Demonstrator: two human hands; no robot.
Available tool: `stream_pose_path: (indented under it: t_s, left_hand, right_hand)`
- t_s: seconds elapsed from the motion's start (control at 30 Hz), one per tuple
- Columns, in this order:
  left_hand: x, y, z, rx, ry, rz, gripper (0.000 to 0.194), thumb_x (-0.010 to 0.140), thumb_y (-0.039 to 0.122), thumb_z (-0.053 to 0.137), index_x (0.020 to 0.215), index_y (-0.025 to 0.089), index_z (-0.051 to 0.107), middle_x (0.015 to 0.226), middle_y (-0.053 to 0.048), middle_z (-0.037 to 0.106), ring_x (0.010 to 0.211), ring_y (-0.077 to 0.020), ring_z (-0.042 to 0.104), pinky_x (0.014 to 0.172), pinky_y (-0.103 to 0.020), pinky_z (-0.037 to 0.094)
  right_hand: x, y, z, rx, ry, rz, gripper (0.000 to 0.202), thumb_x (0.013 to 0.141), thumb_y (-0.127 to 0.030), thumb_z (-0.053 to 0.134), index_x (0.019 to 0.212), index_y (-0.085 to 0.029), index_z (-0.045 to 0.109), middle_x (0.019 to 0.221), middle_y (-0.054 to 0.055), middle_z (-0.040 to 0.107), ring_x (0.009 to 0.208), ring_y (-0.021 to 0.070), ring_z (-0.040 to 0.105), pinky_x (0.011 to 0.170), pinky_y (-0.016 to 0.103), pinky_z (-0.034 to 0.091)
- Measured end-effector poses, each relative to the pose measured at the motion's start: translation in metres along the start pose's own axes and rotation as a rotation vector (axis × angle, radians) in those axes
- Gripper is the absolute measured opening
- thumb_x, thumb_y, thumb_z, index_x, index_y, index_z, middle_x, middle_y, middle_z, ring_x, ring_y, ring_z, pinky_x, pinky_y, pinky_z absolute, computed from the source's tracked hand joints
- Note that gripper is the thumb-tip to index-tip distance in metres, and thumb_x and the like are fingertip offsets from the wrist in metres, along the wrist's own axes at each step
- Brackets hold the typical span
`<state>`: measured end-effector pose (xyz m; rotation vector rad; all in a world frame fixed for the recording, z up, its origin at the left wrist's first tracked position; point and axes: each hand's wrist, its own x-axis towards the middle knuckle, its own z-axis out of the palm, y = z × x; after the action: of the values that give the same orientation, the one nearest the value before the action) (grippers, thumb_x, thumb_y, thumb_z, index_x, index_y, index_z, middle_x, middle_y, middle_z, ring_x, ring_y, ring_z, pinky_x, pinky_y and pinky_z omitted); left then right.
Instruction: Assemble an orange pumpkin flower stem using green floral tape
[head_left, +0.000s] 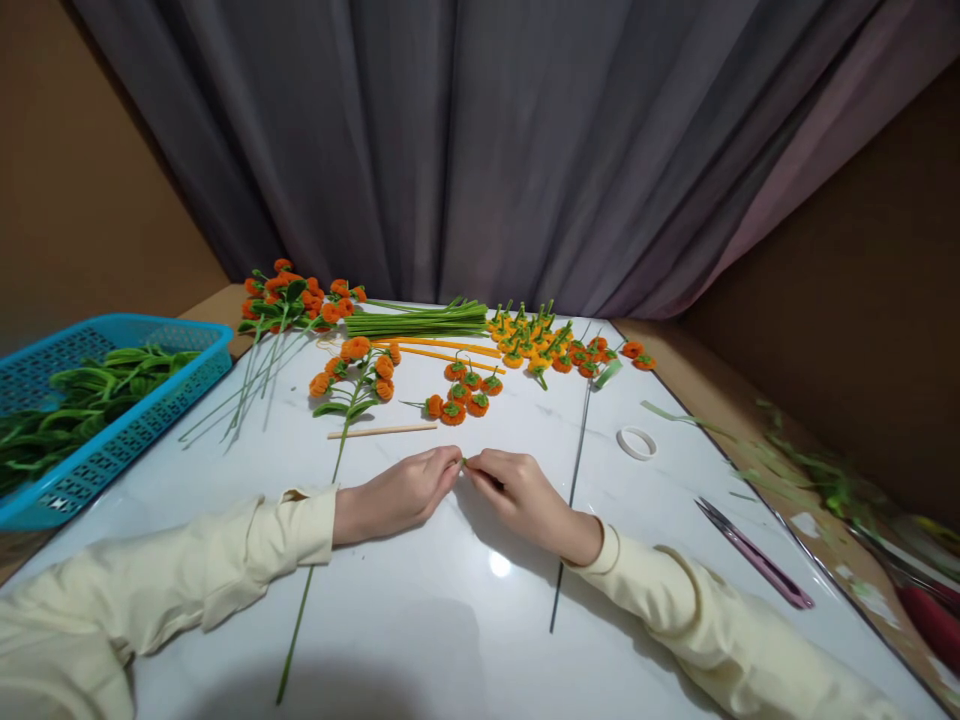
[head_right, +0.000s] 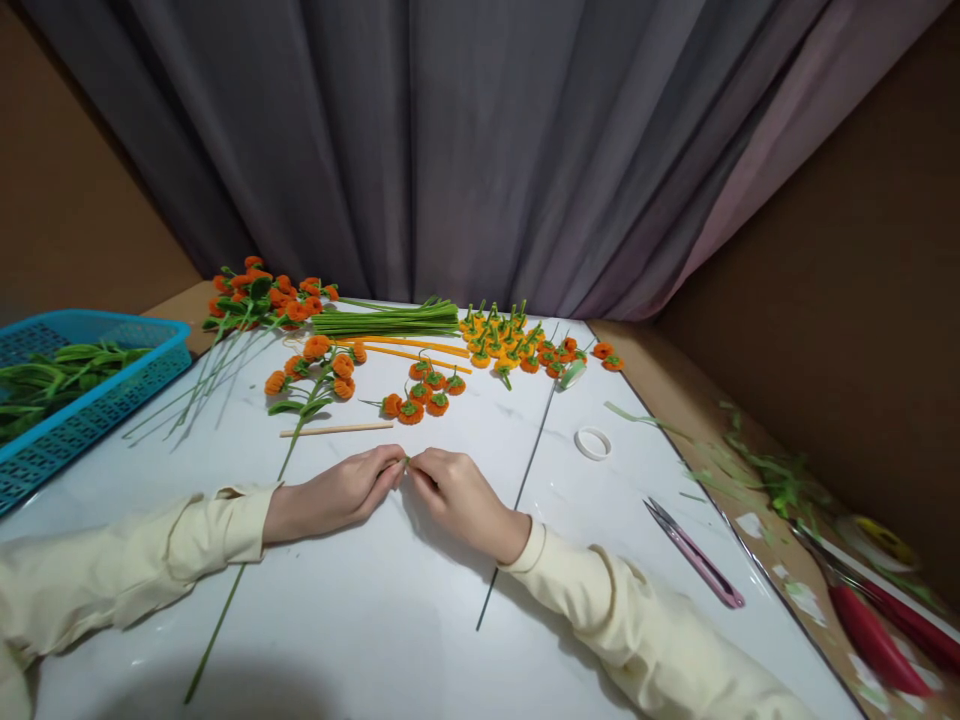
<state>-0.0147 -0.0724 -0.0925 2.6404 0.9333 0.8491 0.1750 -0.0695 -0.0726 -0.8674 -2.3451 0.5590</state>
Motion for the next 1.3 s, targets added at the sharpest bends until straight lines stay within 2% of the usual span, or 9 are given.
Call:
stream_pose_path:
  t_s: [0.13, 0.27, 0.4, 0.5, 0.67, 0.9, 1.1, 1.3]
  left_hand:
    - [0.000, 0.001, 0.000, 0.007, 0.018, 0.003, 0.015, 0.094, 0.016, 0.030, 0.106, 0.014, 0.040, 0.084, -0.007, 0.061, 0.072, -0.0151, 0.062, 0.064, -0.026, 0.050]
    - [0.002, 0.003, -0.003, -0.030, 0.062, -0.030, 0.013, 0.094, 0.017, 0.033, 0.103, 0.015, 0.042, 0.086, -0.006, 0.062, 0.074, -0.0141, 0.063, 0.067, -0.024, 0.050]
    - [0.004, 0.003, -0.003, -0.047, 0.069, -0.090, 0.011, 0.094, 0.019, 0.035, 0.100, 0.016, 0.043, 0.085, -0.005, 0.062, 0.075, -0.0139, 0.063, 0.068, -0.024, 0.050]
    - [0.003, 0.001, -0.001, -0.030, 0.042, -0.094, 0.012, 0.094, 0.019, 0.034, 0.099, 0.016, 0.044, 0.085, -0.005, 0.062, 0.075, -0.0145, 0.063, 0.069, -0.025, 0.051]
    - [0.000, 0.001, 0.000, -0.004, 0.020, -0.041, 0.014, 0.095, 0.018, 0.032, 0.101, 0.015, 0.045, 0.087, -0.007, 0.062, 0.077, -0.0154, 0.063, 0.070, -0.026, 0.051]
    - [0.002, 0.001, -0.005, -0.033, 0.007, 0.050, 0.014, 0.094, 0.016, 0.032, 0.098, 0.014, 0.045, 0.079, -0.005, 0.058, 0.069, -0.0144, 0.058, 0.064, -0.025, 0.048]
    - [0.002, 0.004, -0.008, -0.081, -0.060, 0.136, 0.016, 0.094, 0.016, 0.030, 0.095, 0.015, 0.045, 0.074, -0.003, 0.055, 0.065, -0.0134, 0.054, 0.062, -0.024, 0.046]
    - [0.000, 0.004, -0.008, -0.092, -0.039, 0.177, 0.016, 0.093, 0.014, 0.029, 0.091, 0.015, 0.045, 0.071, -0.003, 0.053, 0.063, -0.0137, 0.051, 0.060, -0.024, 0.045]
  right_hand:
    - [0.003, -0.002, -0.007, -0.050, -0.058, 0.015, 0.017, 0.088, -0.008, 0.045, 0.079, -0.014, 0.058, 0.068, 0.002, 0.060, 0.059, 0.0118, 0.052, 0.057, 0.021, 0.037]
    - [0.002, -0.006, -0.014, -0.312, -0.117, 0.036, 0.012, 0.090, -0.014, 0.048, 0.089, -0.014, 0.059, 0.077, 0.004, 0.061, 0.059, 0.0129, 0.054, 0.054, 0.023, 0.033]
    - [-0.001, -0.012, -0.019, -0.588, -0.205, -0.025, 0.015, 0.090, -0.012, 0.045, 0.082, -0.013, 0.057, 0.073, 0.003, 0.058, 0.049, 0.0118, 0.046, 0.047, 0.027, 0.023]
    - [-0.001, -0.014, -0.021, -0.624, -0.269, -0.048, 0.014, 0.087, -0.006, 0.046, 0.081, -0.013, 0.056, 0.070, 0.001, 0.055, 0.046, 0.0109, 0.042, 0.046, 0.027, 0.020]
    - [0.002, -0.011, -0.019, -0.472, -0.298, -0.025, 0.015, 0.085, -0.004, 0.046, 0.079, -0.014, 0.056, 0.069, 0.001, 0.055, 0.048, 0.0101, 0.041, 0.048, 0.024, 0.025]
    - [0.006, -0.002, -0.025, -0.068, -0.242, -0.063, 0.021, 0.088, -0.007, 0.041, 0.085, -0.014, 0.061, 0.075, 0.006, 0.064, 0.064, 0.0137, 0.056, 0.059, 0.022, 0.039]
    - [0.011, 0.003, -0.037, 0.030, -0.271, -0.097, 0.022, 0.082, -0.005, 0.043, 0.083, -0.014, 0.063, 0.074, 0.006, 0.066, 0.064, 0.0139, 0.058, 0.060, 0.022, 0.042]
    - [0.015, 0.001, -0.038, 0.142, -0.249, -0.065, 0.022, 0.084, -0.009, 0.044, 0.076, -0.014, 0.063, 0.067, 0.005, 0.065, 0.059, 0.0123, 0.055, 0.060, 0.022, 0.042]
